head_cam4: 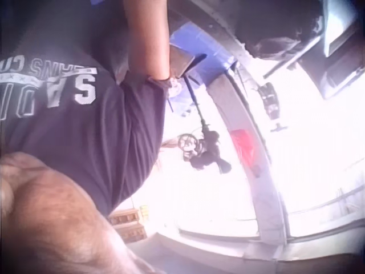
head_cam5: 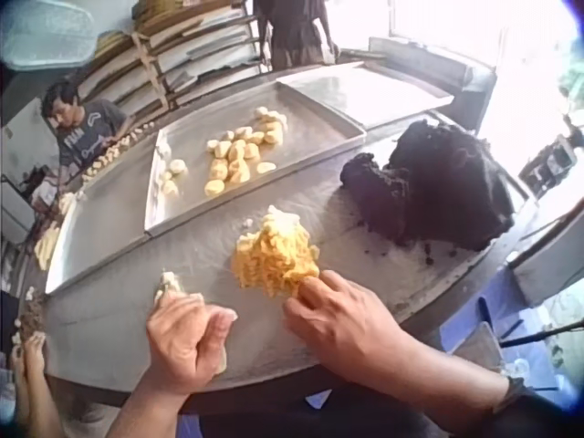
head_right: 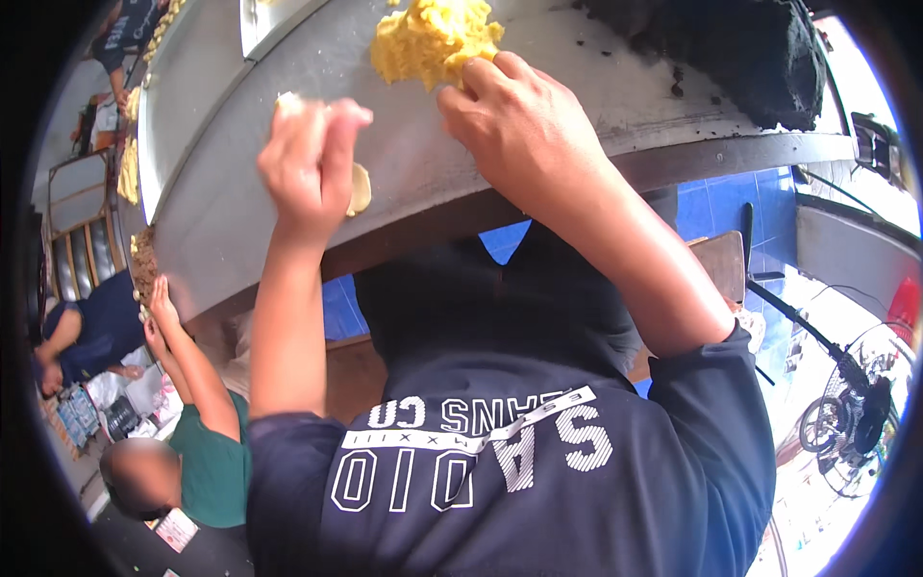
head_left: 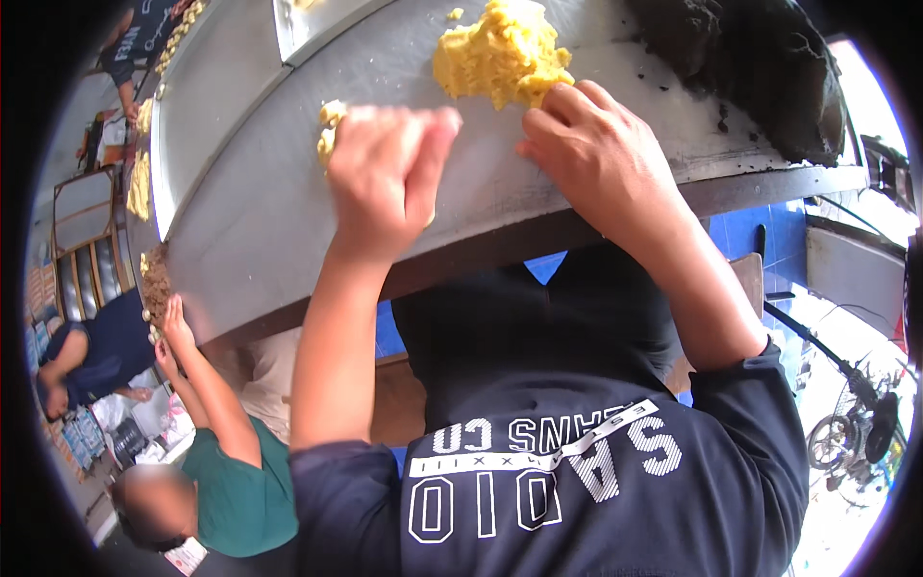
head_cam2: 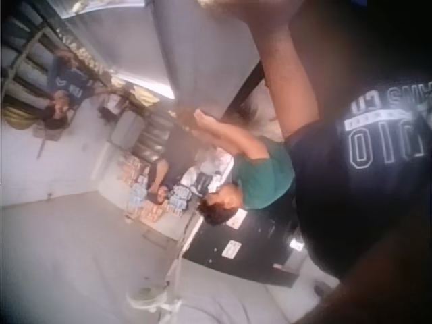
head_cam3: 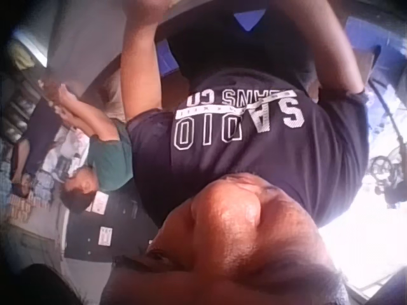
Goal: The person shapes pieces of yellow dough into small round balls by hand and places them onto a metal baking tray.
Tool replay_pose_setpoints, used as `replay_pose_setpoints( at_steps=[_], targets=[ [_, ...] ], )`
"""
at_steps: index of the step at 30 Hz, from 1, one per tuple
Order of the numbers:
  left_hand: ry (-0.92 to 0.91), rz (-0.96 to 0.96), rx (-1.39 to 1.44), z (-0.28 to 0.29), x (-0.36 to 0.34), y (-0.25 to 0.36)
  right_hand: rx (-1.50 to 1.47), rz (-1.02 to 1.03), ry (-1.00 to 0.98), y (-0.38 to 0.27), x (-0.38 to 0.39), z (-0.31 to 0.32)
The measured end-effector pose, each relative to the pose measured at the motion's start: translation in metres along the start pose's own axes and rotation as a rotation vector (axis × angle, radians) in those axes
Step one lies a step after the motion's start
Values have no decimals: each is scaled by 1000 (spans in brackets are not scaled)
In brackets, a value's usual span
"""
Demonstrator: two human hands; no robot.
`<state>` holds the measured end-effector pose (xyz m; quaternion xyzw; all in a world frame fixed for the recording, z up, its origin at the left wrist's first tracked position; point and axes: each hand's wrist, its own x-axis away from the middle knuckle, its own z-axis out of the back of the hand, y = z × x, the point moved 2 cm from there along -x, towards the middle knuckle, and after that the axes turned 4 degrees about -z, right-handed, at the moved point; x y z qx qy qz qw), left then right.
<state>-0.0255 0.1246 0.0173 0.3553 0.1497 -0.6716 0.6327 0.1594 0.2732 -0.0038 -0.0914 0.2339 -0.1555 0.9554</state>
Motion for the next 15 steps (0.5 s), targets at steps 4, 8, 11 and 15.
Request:
replay_pose_setpoints(
  at_steps=[4,8,11,15],
  targets=[
    [-192,447,-368,46,67,14,-341,-3,-82,6,10,12],
    [-233,408,-529,33,91,32,-105,-133,-6,-3,24,18],
    [3,684,-67,24,92,24,-383,-68,-72,-19,19,21],
    [-21,654,-66,24,92,26,-211,-53,-32,-15,19,22]
  ],
)
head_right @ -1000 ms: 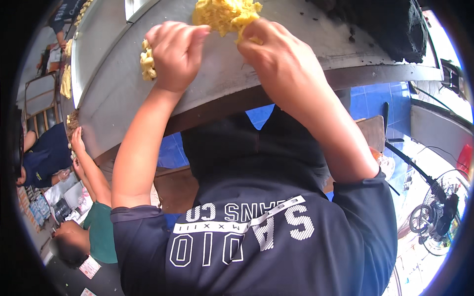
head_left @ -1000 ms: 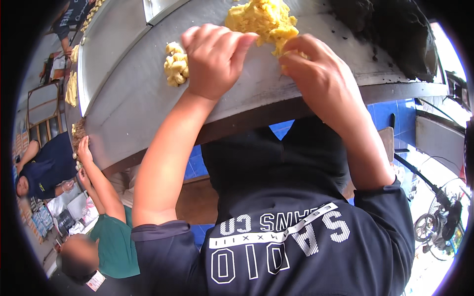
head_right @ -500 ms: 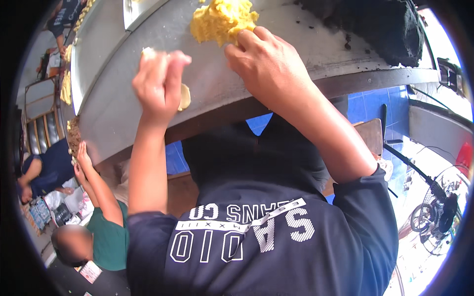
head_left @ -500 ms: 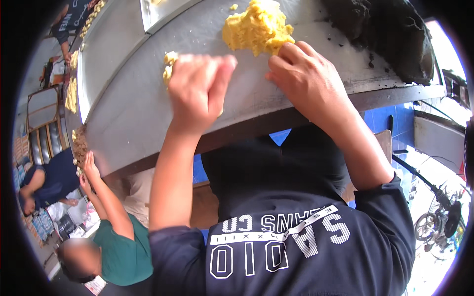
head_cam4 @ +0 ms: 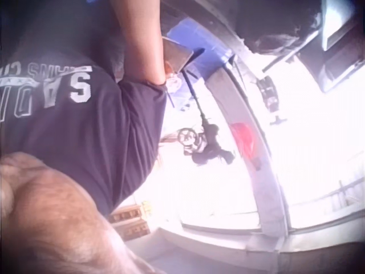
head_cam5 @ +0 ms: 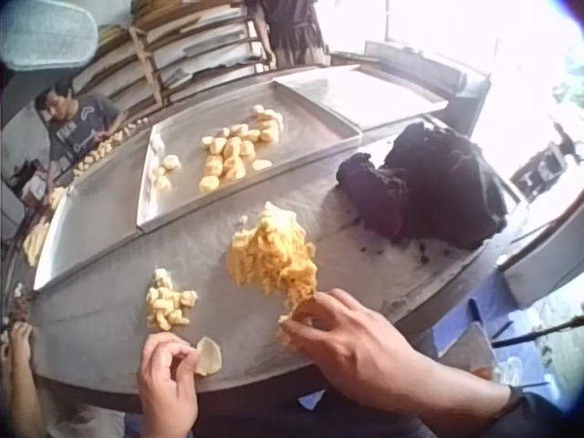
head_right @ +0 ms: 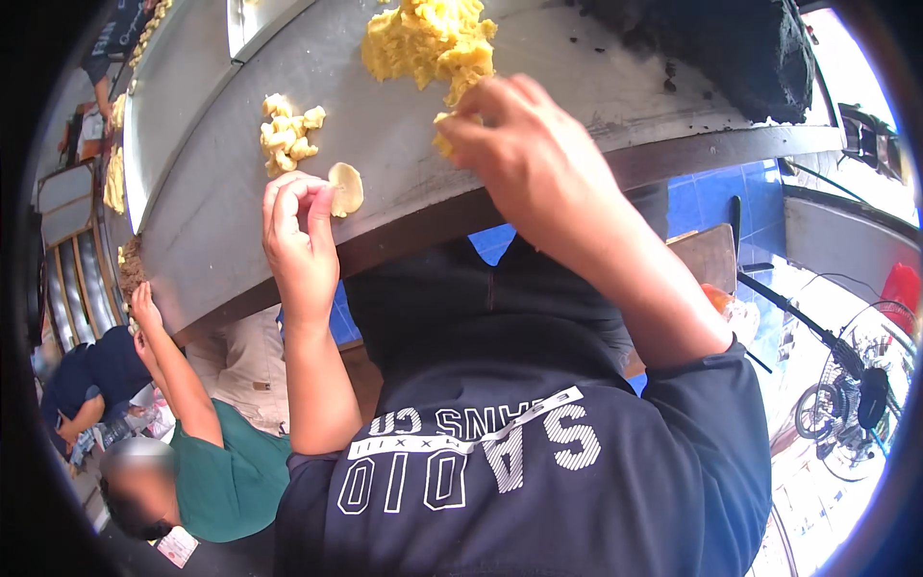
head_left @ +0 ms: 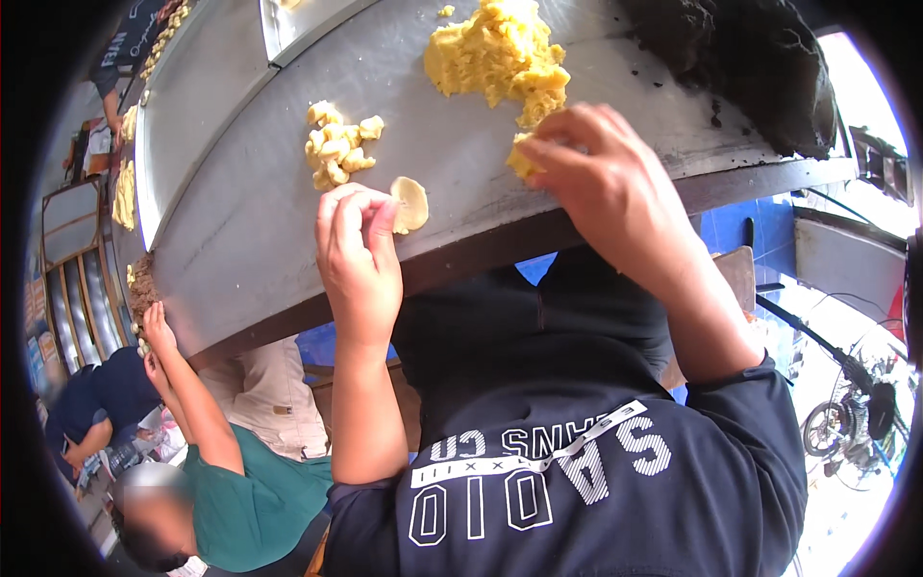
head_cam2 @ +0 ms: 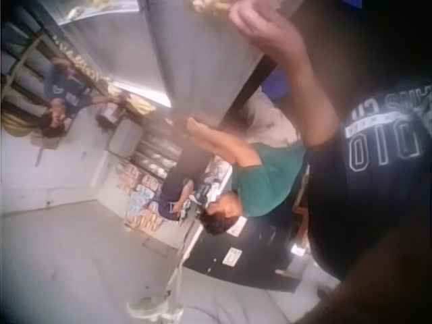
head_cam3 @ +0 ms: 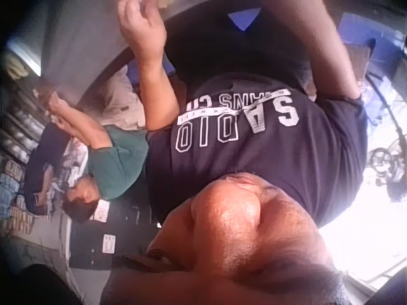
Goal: The person shapes pieces of yellow dough into small round balls by hand and places them onto a metal baking tray.
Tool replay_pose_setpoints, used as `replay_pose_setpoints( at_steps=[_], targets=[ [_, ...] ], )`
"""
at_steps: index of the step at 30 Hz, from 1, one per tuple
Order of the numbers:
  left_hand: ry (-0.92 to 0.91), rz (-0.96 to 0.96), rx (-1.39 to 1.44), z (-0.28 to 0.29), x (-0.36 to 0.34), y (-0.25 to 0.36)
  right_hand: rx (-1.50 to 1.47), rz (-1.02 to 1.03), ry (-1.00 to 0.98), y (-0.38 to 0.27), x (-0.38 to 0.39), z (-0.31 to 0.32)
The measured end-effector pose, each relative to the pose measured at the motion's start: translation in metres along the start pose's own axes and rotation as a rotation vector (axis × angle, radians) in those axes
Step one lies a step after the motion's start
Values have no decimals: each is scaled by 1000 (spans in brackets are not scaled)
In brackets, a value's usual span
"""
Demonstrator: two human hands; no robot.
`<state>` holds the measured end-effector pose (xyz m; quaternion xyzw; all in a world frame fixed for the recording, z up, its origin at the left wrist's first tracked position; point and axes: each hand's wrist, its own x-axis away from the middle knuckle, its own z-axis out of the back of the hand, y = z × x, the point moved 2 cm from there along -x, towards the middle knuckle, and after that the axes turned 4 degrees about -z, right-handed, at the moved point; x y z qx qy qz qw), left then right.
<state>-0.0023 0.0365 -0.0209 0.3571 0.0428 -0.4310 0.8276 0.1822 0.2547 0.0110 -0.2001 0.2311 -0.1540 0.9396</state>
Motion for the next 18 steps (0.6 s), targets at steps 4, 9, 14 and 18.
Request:
replay_pose_setpoints(
  at_steps=[4,9,14,18],
  targets=[
    [-14,32,336,-5,8,9,-118,38,-102,-3,-2,-9],
    [93,346,684,-10,10,23,-127,41,-144,-25,-7,-18],
    [164,537,1146,-20,-4,65,-381,66,74,-38,-16,-33],
    [-251,260,742,-12,-8,15,-586,113,79,-38,-21,-26]
  ],
)
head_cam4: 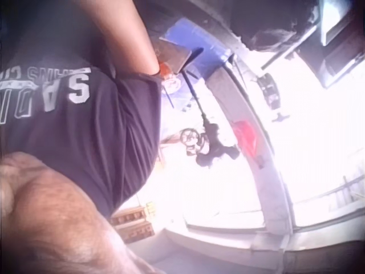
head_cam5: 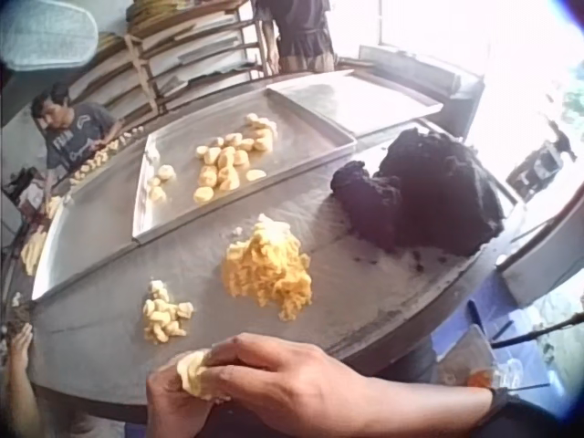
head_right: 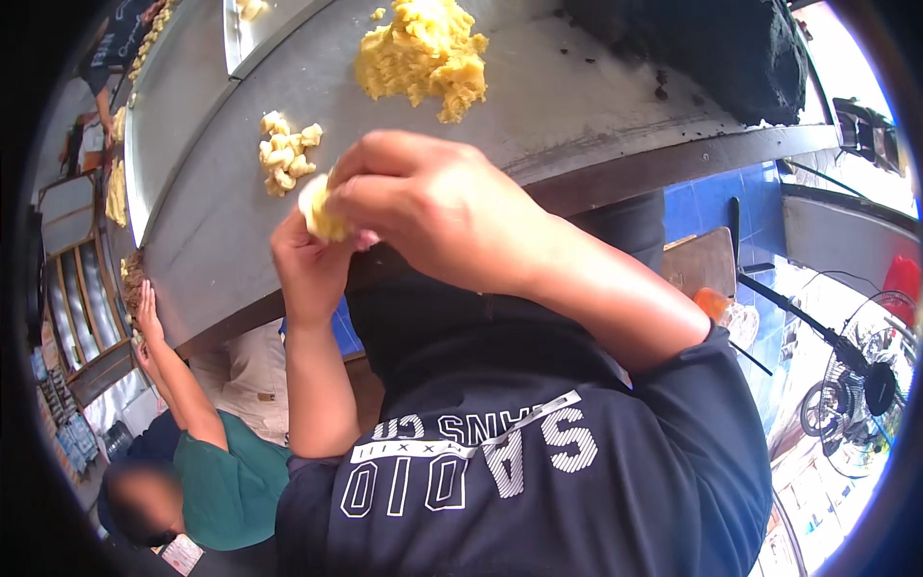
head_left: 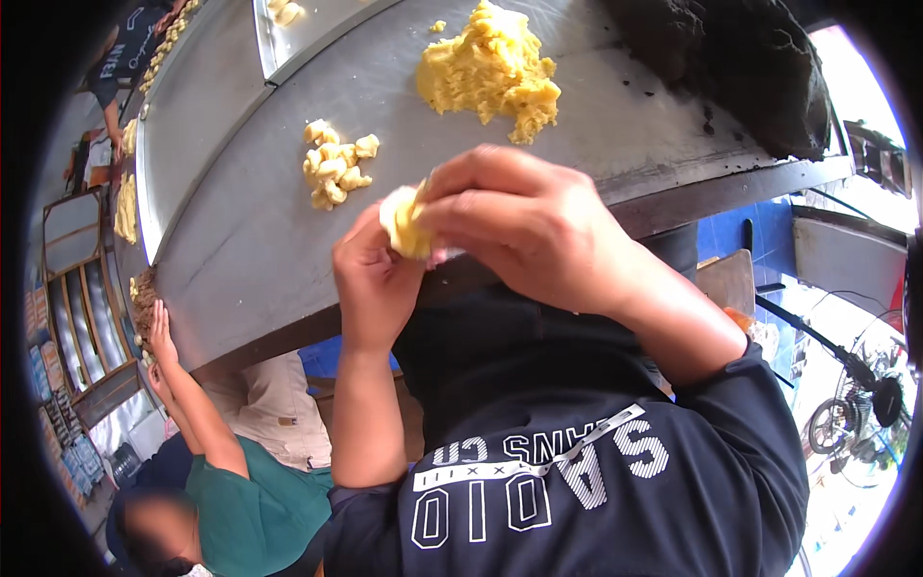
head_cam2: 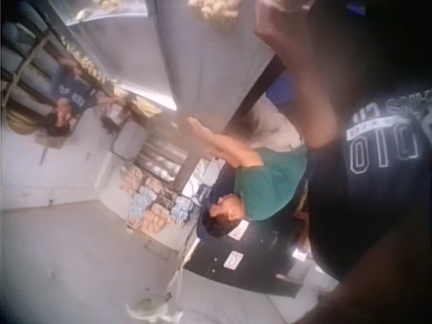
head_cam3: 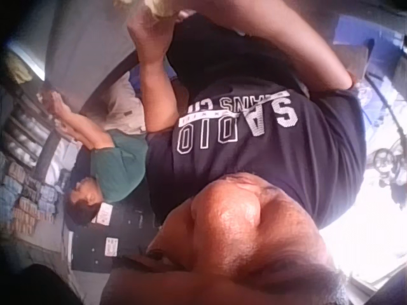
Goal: The person shapes pieces of yellow dough into small round balls by hand and places them onto a metal baking tray.
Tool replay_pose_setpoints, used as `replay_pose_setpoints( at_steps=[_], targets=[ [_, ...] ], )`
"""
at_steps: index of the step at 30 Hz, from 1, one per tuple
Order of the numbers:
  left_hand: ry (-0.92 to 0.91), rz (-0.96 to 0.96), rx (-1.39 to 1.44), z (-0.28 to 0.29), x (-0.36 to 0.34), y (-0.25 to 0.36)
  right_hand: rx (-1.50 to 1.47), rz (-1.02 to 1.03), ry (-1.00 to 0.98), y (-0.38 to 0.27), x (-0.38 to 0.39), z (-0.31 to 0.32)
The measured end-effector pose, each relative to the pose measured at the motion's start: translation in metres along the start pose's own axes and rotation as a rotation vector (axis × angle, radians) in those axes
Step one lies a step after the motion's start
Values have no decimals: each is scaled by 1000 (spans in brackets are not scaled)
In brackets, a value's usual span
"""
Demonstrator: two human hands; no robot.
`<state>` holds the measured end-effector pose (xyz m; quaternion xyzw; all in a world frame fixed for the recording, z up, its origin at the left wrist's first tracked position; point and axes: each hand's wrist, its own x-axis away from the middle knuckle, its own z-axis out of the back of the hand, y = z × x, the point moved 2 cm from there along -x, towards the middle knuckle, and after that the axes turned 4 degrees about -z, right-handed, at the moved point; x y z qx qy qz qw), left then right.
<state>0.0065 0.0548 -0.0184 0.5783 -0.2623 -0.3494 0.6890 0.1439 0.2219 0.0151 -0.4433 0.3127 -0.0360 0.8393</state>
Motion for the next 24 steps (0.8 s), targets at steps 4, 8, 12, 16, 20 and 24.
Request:
replay_pose_setpoints(
  at_steps=[4,8,12,16,20,24],
  targets=[
    [49,-385,-509,-9,-12,7,-37,-38,-100,5,4,-2],
    [56,-541,-631,-16,-26,4,270,106,-168,-6,15,-15],
    [-167,-478,-447,-9,-19,12,-76,-1,-142,10,2,3],
    [-196,-420,-295,-12,-12,5,30,-102,-26,4,-3,-9],
    [-166,-393,-459,-14,-10,6,259,-2,-89,-8,-7,-2],
    [-298,-264,38,0,-15,-6,491,-180,23,-3,3,33]
  ],
)
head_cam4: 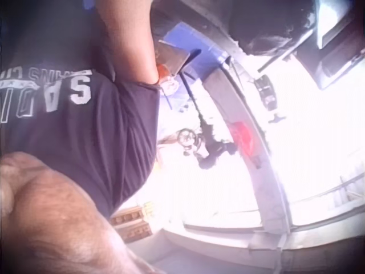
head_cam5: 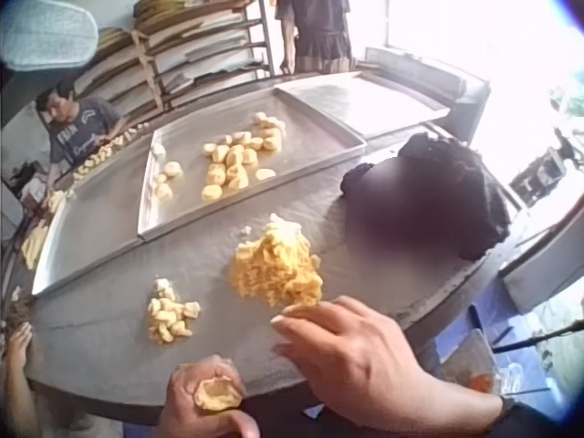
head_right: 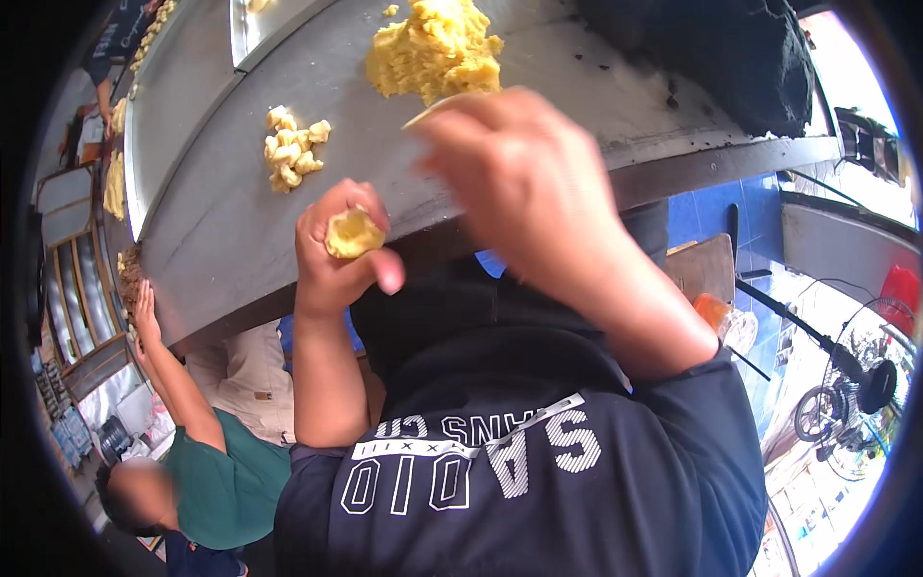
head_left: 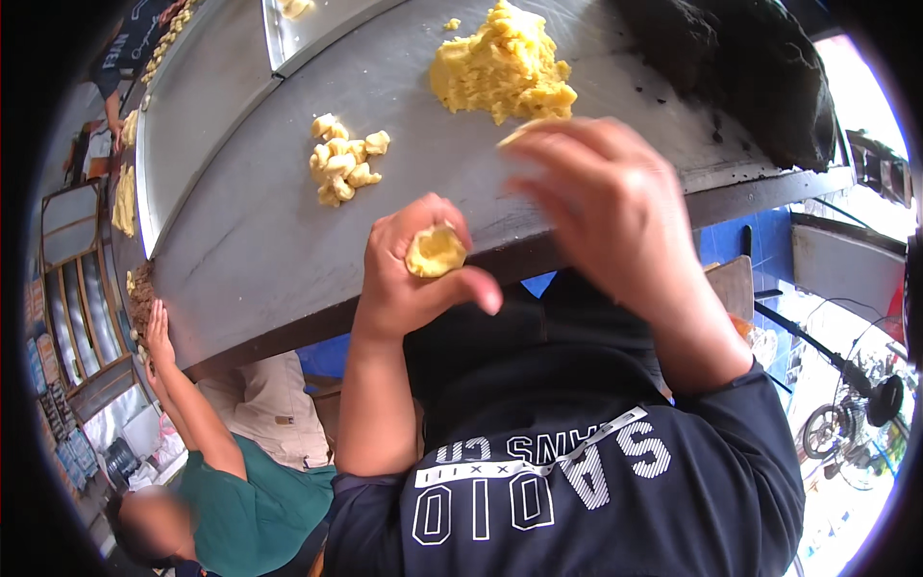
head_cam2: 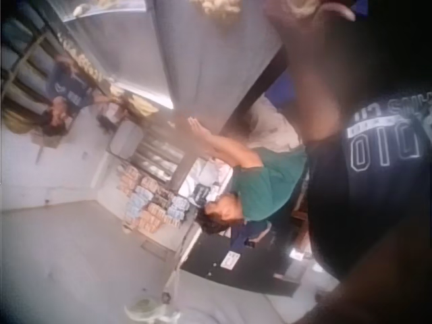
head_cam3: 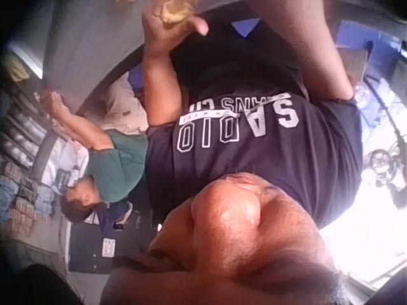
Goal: The person shapes pieces of yellow dough into small round balls by hand and places them onto a metal baking tray.
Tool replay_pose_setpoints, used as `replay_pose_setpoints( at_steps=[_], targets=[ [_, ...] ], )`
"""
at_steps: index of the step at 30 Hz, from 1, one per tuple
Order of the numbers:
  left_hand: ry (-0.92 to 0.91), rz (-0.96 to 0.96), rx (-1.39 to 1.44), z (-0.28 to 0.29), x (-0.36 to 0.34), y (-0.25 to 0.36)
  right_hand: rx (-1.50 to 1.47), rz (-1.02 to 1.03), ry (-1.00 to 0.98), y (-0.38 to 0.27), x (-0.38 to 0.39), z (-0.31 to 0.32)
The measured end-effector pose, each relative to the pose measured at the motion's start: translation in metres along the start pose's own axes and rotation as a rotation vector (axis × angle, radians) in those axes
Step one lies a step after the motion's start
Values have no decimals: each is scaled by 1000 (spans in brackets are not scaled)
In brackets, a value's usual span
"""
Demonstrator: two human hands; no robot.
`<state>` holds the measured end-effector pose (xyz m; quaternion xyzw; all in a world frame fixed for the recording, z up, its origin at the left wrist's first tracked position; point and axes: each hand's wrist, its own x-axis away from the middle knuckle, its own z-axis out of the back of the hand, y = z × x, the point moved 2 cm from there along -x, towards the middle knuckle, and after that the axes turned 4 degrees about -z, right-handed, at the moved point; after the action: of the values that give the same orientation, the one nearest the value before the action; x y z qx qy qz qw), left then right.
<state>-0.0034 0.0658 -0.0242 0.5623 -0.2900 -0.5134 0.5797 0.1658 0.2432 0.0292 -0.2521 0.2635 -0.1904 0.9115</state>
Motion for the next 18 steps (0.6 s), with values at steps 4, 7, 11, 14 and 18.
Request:
replay_pose_setpoints(
  at_steps=[4,7,11,14,18],
  targets=[
    [92,248,340,-5,-7,11,275,-11,24,38,5,-10],
    [167,279,280,-8,-6,10,236,75,-58,31,-1,-17],
    [75,29,477,2,-2,-5,265,91,-52,36,-11,-17],
    [103,102,331,-5,-6,5,263,95,-54,38,-9,-12],
    [180,202,346,-9,-5,2,18,-22,-110,29,-1,-3]
  ],
)
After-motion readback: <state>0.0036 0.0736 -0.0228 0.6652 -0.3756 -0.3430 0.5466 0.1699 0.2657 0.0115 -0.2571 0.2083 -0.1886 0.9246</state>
